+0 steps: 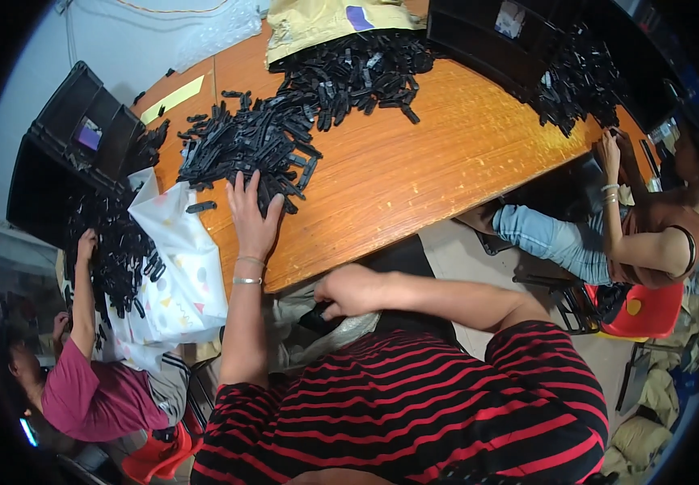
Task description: Assembling small black plastic parts by snapping them together at a workbench.
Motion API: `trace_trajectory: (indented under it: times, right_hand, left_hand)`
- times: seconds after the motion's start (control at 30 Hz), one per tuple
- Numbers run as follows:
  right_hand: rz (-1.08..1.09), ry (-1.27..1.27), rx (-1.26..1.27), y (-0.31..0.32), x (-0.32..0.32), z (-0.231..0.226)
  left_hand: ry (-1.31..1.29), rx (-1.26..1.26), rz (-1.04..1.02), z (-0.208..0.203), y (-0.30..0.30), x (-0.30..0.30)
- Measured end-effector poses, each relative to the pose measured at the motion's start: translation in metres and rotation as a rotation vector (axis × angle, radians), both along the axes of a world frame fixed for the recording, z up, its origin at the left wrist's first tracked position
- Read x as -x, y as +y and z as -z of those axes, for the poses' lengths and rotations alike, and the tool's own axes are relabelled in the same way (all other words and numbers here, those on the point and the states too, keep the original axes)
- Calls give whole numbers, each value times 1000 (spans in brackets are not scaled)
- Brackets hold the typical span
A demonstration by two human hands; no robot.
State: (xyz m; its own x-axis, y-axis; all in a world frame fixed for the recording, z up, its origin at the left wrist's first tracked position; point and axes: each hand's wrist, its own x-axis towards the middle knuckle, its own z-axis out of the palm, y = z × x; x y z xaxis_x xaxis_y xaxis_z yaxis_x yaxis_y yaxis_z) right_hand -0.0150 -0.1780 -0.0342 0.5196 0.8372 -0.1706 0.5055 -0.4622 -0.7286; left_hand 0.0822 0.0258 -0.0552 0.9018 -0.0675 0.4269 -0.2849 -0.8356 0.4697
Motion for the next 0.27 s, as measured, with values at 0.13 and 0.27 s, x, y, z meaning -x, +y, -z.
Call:
trace_trajectory:
  times: [0.13,0.27]
  right_hand:
    - [549,-316,-329,-61,-72,-47]
    - [1004,-686,1,-103,-189,-37]
  left_hand:
    - [-30,-132,43,-6,-4,5]
    - [-29,-154,45,-7,-8,4]
